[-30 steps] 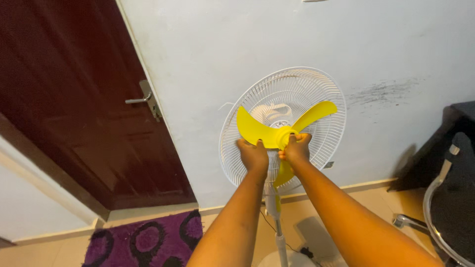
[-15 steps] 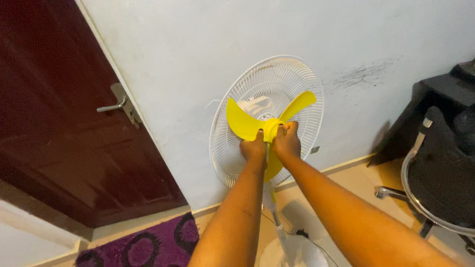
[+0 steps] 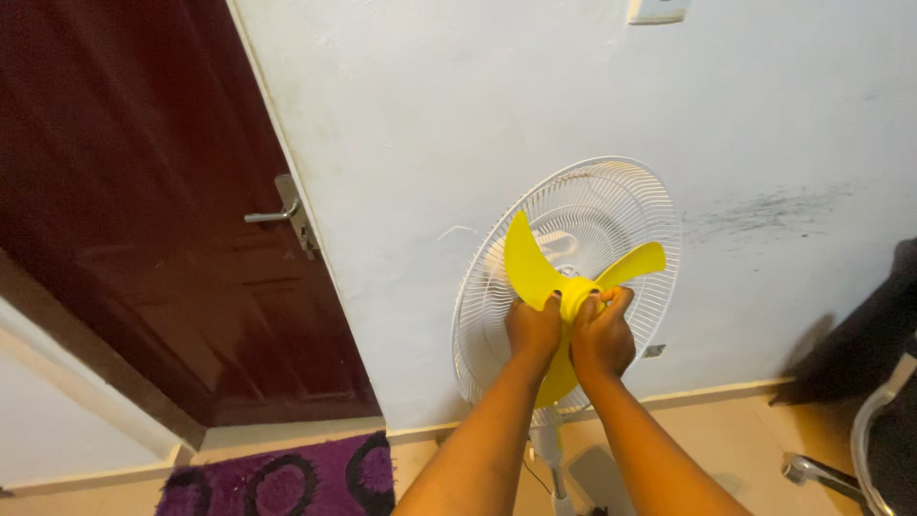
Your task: The person unplugs a standing fan, then removes the front wire cage and the yellow fan blades. The removed parts are placed on a nearby mattress.
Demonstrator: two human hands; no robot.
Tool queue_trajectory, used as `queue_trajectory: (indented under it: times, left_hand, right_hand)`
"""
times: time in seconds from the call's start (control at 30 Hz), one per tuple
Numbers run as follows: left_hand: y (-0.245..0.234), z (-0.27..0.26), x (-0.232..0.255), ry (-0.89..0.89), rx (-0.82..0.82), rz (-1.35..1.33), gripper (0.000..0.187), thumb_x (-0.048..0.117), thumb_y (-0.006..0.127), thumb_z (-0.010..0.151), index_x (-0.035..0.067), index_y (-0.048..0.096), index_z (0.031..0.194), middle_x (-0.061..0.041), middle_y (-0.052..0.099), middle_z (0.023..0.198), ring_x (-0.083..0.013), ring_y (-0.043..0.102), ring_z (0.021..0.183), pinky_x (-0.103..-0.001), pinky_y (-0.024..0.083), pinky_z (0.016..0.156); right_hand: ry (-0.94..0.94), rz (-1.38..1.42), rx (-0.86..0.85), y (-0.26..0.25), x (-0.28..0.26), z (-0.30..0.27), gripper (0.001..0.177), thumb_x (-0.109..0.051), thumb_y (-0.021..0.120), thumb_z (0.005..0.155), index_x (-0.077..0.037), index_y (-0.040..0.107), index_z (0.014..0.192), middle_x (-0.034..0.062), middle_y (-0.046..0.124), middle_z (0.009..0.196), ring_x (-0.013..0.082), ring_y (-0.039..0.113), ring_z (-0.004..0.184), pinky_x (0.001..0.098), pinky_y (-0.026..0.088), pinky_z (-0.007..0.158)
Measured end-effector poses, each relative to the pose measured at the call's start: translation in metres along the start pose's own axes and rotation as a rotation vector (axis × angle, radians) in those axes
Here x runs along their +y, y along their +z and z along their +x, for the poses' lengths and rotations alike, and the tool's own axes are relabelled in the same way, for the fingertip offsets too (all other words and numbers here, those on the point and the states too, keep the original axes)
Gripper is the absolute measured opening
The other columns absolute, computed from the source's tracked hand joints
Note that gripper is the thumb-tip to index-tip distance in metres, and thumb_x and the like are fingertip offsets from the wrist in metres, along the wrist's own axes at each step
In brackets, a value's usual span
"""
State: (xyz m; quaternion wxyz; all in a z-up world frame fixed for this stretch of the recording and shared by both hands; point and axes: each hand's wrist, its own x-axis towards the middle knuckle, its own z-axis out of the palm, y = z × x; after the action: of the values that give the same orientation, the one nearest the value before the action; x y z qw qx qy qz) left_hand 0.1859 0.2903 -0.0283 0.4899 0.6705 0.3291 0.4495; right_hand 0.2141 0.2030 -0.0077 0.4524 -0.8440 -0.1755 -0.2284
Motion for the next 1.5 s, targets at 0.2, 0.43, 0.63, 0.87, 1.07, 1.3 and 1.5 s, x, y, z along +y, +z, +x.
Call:
queue_trajectory:
  times: [0.2,0.43,0.63,0.87,1.07,1.3,1.5]
  left_hand:
    - [0.004,0.010,-0.003,0.080,-0.195,0.205,0.045,0.042,0.061,0.091,0.004,0.073,0.110,-0.024,0.068,0.118,-0.0423,0.059,0.116,-0.047,0.043,0.102]
    - [-0.002,0.007,0.005,0.081,-0.357,0.171,0.044,0.042,0.056,0.096,0.004,0.075,0.108,-0.017,0.073,0.116,-0.0343,0.061,0.118,-0.042,0.042,0.105]
    - [-0.002,0.007,0.000,0.067,-0.410,-0.096,0.038,0.036,0.058,0.095,0.004,0.074,0.108,-0.012,0.076,0.115,-0.0294,0.065,0.118,-0.039,0.043,0.105]
    - [0.000,0.019,-0.006,0.170,-0.408,0.023,0.035,0.034,0.061,0.098,0.003,0.076,0.105,-0.013,0.076,0.114,-0.0312,0.065,0.117,-0.038,0.043,0.104]
    - [-0.020,0.021,0.017,-0.133,-0.353,-0.244,0.037,0.027,0.072,0.087,0.001,0.069,0.113,-0.014,0.076,0.111,-0.0287,0.072,0.105,-0.036,0.052,0.093]
    - [-0.034,0.029,0.026,-0.178,-0.345,-0.208,0.037,0.026,0.072,0.086,0.000,0.071,0.112,-0.014,0.076,0.109,-0.0271,0.073,0.099,-0.037,0.054,0.087]
    - [-0.036,0.036,0.027,-0.390,-0.357,-0.366,0.032,0.020,0.073,0.086,-0.001,0.069,0.110,-0.014,0.076,0.099,-0.0242,0.068,0.077,-0.035,0.053,0.065]
  right_hand:
    - [-0.001,-0.015,0.041,0.002,0.004,0.008,0.026,-0.038,0.047,0.106,-0.015,0.044,0.117,0.0205,0.070,0.078,0.0484,0.066,0.070,0.0599,0.047,0.061]
    - [-0.030,-0.060,0.105,0.007,0.013,0.011,0.024,-0.031,0.048,0.105,-0.017,0.049,0.124,0.0206,0.070,0.079,0.0472,0.066,0.073,0.0594,0.048,0.063]
    - [-0.047,-0.042,0.118,0.001,0.010,0.010,0.026,-0.030,0.049,0.103,-0.017,0.051,0.125,0.0185,0.070,0.078,0.0456,0.067,0.073,0.0573,0.049,0.065]
    - [-0.175,-0.046,0.170,-0.002,0.007,0.005,0.025,-0.028,0.051,0.103,-0.016,0.053,0.124,0.0181,0.070,0.081,0.0438,0.067,0.073,0.0551,0.049,0.063]
    - [-0.243,-0.015,0.209,0.004,0.000,0.004,0.021,-0.025,0.051,0.104,-0.014,0.055,0.122,0.0172,0.071,0.084,0.0410,0.068,0.073,0.0523,0.050,0.063]
    - [-0.288,-0.033,0.224,0.019,-0.002,0.007,0.018,-0.023,0.051,0.105,-0.014,0.057,0.119,0.0143,0.071,0.083,0.0391,0.067,0.070,0.0510,0.050,0.061]
    - [-0.317,-0.021,0.180,0.028,0.002,0.011,0.017,-0.022,0.052,0.104,-0.015,0.058,0.117,0.0120,0.070,0.081,0.0377,0.067,0.069,0.0497,0.050,0.060]
